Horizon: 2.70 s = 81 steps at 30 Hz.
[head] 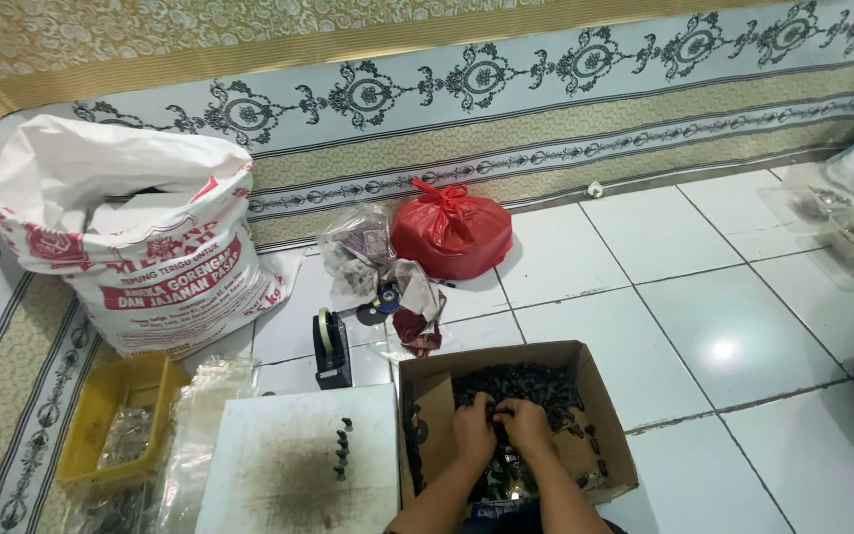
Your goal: The person sits on the floor and sorts small dark metal parts from a cardboard box, placing them one by one onto a white board. They also handle a clear plastic bag containing silver-colored parts, opening and closing it before returning to sorting the dark parts.
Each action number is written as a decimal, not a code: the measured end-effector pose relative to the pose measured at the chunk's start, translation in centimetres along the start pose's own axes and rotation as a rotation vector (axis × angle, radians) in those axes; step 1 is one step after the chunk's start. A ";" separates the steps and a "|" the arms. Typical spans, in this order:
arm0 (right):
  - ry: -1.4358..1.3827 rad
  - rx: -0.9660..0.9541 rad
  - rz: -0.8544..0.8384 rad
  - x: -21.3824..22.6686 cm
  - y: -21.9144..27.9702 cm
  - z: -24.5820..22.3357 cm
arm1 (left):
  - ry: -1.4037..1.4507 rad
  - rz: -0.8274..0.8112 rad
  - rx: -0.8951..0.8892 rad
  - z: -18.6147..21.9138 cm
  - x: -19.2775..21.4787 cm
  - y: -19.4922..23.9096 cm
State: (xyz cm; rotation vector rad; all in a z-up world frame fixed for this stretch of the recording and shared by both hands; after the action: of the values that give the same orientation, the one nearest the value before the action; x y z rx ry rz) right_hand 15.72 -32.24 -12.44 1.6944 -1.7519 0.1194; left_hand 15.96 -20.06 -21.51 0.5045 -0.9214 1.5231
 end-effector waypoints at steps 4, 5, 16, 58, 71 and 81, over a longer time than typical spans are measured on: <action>-0.020 0.123 -0.001 -0.4 -0.5 1.8 | 0.040 -0.067 0.041 1.6 3.1 0.3; 0.020 0.119 0.008 -0.7 -1.1 2.6 | 0.016 -0.166 0.086 1.8 3.3 0.3; -1.053 -0.309 0.095 2.5 4.4 -2.3 | 0.440 -0.233 0.611 6.4 14.2 3.2; -0.056 0.812 -0.029 -3.4 20.1 -16.4 | 1.081 0.041 0.756 4.4 33.6 10.6; -0.381 -0.023 -0.594 -6.3 20.3 -15.2 | 1.102 -0.003 0.831 0.7 32.9 15.0; -0.502 0.100 -0.509 -11.1 19.2 -14.4 | 1.034 0.160 0.941 -1.6 33.9 13.5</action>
State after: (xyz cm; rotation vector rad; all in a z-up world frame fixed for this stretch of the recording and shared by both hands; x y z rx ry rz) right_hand 3.06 -12.69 0.08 2.3343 -1.5951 -0.4916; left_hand -2.93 2.68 -0.02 0.2043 0.6057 1.9818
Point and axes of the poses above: each hand's wrist, its own y-axis away from the middle knuckle, its own x-axis out of the back of the hand, z = x × y, the point moved 1 cm from there along -y, towards the middle knuckle, and after that the axes turned 7 degrees about -y, right-handed, at the moved point
